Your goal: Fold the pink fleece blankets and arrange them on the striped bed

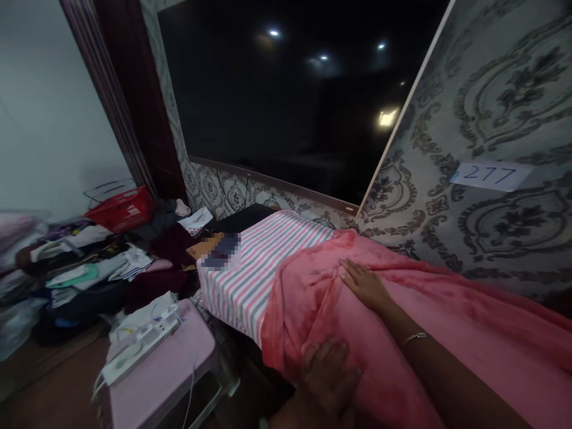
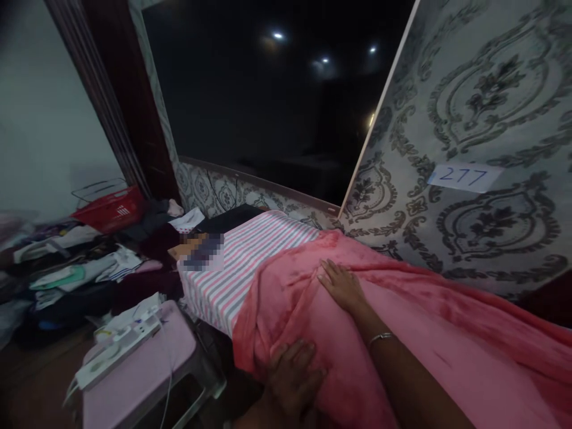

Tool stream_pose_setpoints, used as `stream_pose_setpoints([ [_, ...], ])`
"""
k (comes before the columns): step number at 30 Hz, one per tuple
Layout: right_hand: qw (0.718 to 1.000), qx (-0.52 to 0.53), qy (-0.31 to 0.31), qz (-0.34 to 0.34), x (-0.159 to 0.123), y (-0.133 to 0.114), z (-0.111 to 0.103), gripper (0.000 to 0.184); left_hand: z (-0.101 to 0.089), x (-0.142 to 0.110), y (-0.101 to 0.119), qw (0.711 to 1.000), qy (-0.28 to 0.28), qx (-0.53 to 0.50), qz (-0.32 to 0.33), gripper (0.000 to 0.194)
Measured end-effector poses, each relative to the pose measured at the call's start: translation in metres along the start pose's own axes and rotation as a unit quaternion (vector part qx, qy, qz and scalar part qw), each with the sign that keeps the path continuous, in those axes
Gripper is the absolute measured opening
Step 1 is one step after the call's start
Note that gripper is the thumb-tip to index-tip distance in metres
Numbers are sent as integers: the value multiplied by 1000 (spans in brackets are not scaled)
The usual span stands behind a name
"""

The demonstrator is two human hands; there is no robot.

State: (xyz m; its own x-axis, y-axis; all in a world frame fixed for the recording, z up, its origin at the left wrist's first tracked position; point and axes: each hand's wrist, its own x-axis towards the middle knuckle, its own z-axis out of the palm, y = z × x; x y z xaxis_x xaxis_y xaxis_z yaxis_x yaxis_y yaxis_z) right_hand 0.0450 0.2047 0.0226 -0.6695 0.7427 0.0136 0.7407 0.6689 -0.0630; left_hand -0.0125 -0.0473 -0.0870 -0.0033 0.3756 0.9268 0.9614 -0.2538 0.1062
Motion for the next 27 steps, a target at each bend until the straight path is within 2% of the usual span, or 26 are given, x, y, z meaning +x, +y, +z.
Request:
stream_pose_setpoints([
  [3,999,-5,-21,33,-11,-9,-22,61,-22,12,-2,996,-83,-2,17,49],
  [5,999,5,-21,31,-27,-9,-33,61,-36,20,-2,993,-115,-6,19,50],
  [7,1000,14,-5,1,-51,0,-38,61,-47,30,2,988,-152,-15,0,52],
  [9,999,16,12,-41,-82,15,-34,59,-53,42,13,984,-173,-33,-24,56],
  [11,997,12,19,-70,-113,33,-24,57,-53,54,30,984,-164,-68,-19,58],
  [13,997,8,16,-80,-140,47,-15,56,-47,64,50,979,-171,-106,21,56],
  [16,995,12,-7,-95,-165,54,-11,56,-32,66,73,963,-242,-99,73,58],
  [19,995,13,-22,-101,-162,50,-20,57,-16,52,82,963,-245,-48,102,63],
  [23,998,2,-27,-57,-130,60,-35,60,3,32,80,972,-203,-39,115,65],
  [27,999,26,-31,1,-98,80,-40,61,14,25,80,978,-179,-51,99,63],
])
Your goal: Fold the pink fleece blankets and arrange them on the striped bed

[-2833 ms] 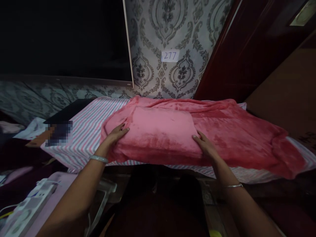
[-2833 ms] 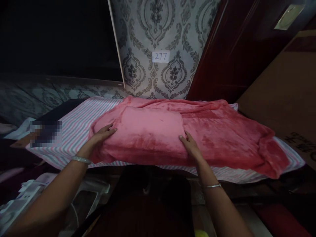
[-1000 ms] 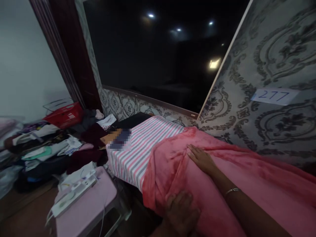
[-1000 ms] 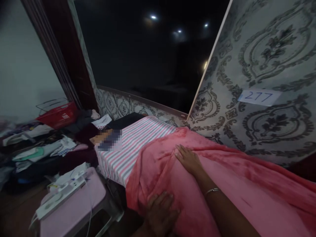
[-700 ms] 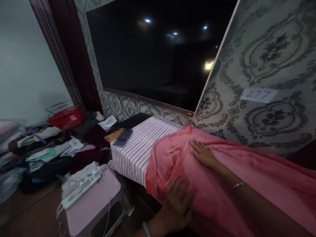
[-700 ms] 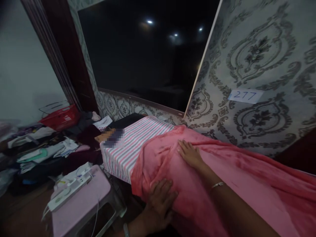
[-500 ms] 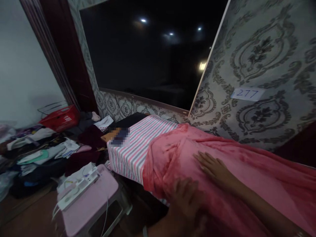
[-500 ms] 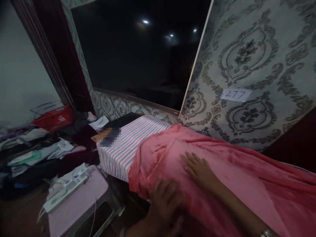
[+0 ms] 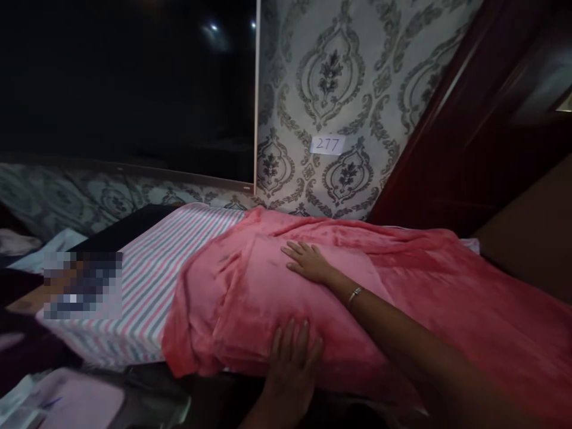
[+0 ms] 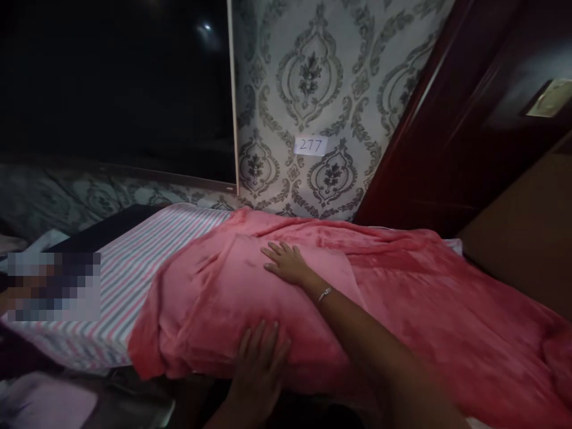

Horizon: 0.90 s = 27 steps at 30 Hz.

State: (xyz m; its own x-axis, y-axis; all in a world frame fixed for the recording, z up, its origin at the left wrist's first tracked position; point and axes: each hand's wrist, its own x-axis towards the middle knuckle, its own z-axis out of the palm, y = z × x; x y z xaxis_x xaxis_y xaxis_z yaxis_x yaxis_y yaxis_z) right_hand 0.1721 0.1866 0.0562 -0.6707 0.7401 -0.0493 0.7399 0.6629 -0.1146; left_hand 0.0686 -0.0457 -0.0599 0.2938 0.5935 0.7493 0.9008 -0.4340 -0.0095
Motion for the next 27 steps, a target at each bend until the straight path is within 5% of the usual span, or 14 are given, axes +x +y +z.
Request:
stream_pose_setpoints([
  [7,998,44,42,13,14,13,11,62,14,1,-1,997,61,-38,-10,55],
  [15,998,59,7,36,7,3,-9,63,-5,4,-6,999,-9,-32,0,67],
  [22,997,51,39,48,-69,8,-26,60,-34,32,6,998,-42,-44,4,63],
  [27,997,29,26,64,-126,30,-16,58,-15,69,45,990,-93,-64,79,63],
])
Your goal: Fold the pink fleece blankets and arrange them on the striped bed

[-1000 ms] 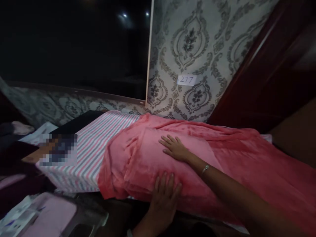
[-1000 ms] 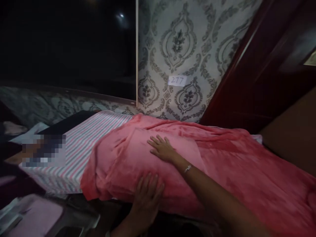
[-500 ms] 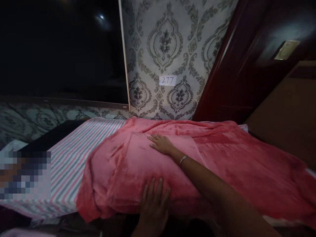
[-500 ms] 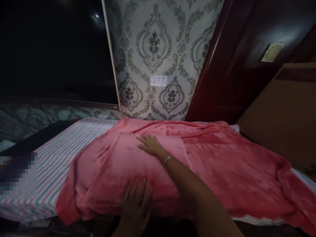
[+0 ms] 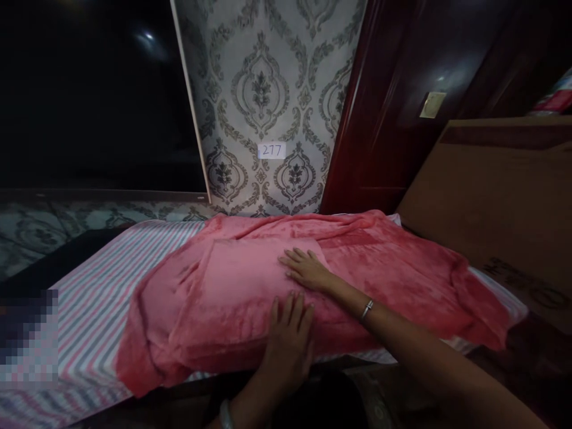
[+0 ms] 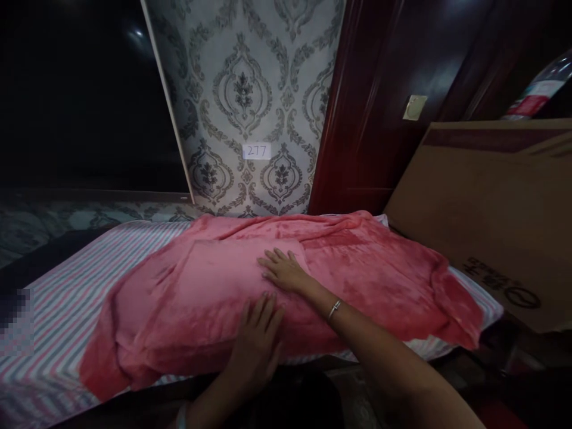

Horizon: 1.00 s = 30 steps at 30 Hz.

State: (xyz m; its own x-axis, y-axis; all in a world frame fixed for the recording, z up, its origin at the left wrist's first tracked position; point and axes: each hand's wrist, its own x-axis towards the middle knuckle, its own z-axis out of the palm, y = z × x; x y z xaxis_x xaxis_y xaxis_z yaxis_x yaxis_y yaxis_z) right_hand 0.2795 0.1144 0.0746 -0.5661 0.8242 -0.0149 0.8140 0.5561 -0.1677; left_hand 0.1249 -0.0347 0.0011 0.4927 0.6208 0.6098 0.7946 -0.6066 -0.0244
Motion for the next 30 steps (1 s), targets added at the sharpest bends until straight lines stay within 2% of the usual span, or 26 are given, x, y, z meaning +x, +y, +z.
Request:
stream_pose_setpoints([
  [3,1000,-7,-11,13,-3,14,5,58,20,10,16,1000,-19,1,0,73],
  [6,1000,-3,-4,21,13,27,12,59,36,4,21,1000,-20,12,14,80],
  [13,997,36,12,65,61,64,18,60,54,-6,15,999,26,41,22,66],
  [18,995,64,44,61,77,90,29,60,68,-7,18,996,82,31,1,56],
  [21,994,63,57,66,78,95,36,60,68,-6,17,996,88,30,17,57],
  [27,981,129,63,131,74,85,27,64,49,-5,16,1000,12,16,20,76],
  [30,969,171,80,163,61,85,19,73,31,-1,18,999,-29,-26,14,83],
])
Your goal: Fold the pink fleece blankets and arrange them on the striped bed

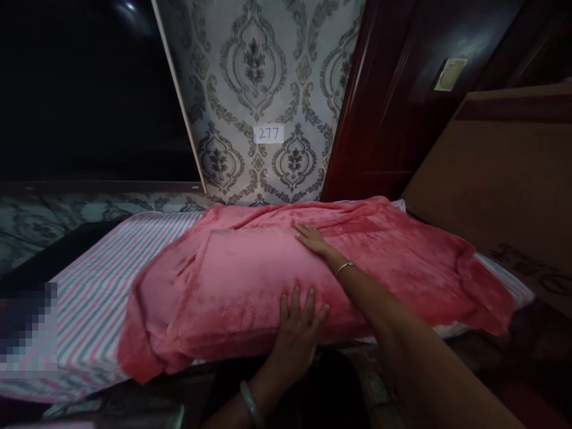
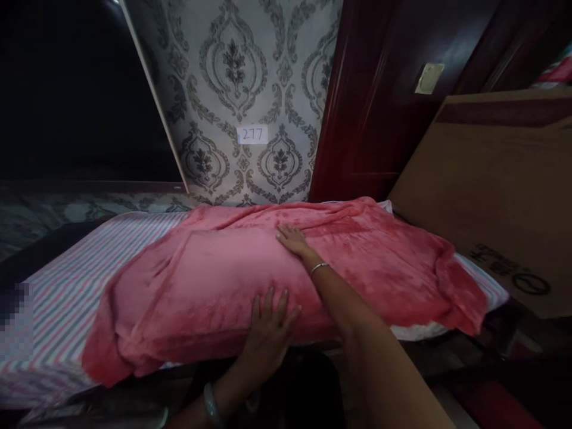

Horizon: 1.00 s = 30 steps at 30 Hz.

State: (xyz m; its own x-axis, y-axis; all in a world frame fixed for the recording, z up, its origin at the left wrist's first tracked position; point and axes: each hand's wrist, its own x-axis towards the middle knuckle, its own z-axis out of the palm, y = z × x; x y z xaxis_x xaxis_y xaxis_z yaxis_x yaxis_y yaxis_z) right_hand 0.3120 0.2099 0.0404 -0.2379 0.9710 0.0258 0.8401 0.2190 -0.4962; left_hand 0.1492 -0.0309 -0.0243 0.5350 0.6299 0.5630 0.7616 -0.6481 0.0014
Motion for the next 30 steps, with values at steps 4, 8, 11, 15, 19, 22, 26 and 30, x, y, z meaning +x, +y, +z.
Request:
stream_pose_setpoints([
  [4,998,35,33,48,-48,19,-5,79,-45,1,-13,991,-82,-103,3,74],
  [8,981,163,74,71,-118,38,8,83,-92,-13,-70,989,-52,-118,-68,49],
  [11,955,271,73,94,-155,38,18,83,-115,-32,-130,974,-18,-68,-215,53],
  [15,934,340,29,110,-171,24,19,79,-132,-60,-185,915,-9,-86,-395,68],
  [19,924,358,21,135,-174,12,13,84,-139,-74,-193,841,-34,-188,-506,79],
  [22,914,377,28,149,-180,9,11,85,-141,-76,-191,838,-38,-199,-507,87],
  [26,895,414,42,164,-190,9,13,85,-140,-75,-193,837,-48,-229,-494,88],
  [30,851,479,54,206,-197,6,14,80,-134,-78,-196,821,-32,-281,-496,84],
])
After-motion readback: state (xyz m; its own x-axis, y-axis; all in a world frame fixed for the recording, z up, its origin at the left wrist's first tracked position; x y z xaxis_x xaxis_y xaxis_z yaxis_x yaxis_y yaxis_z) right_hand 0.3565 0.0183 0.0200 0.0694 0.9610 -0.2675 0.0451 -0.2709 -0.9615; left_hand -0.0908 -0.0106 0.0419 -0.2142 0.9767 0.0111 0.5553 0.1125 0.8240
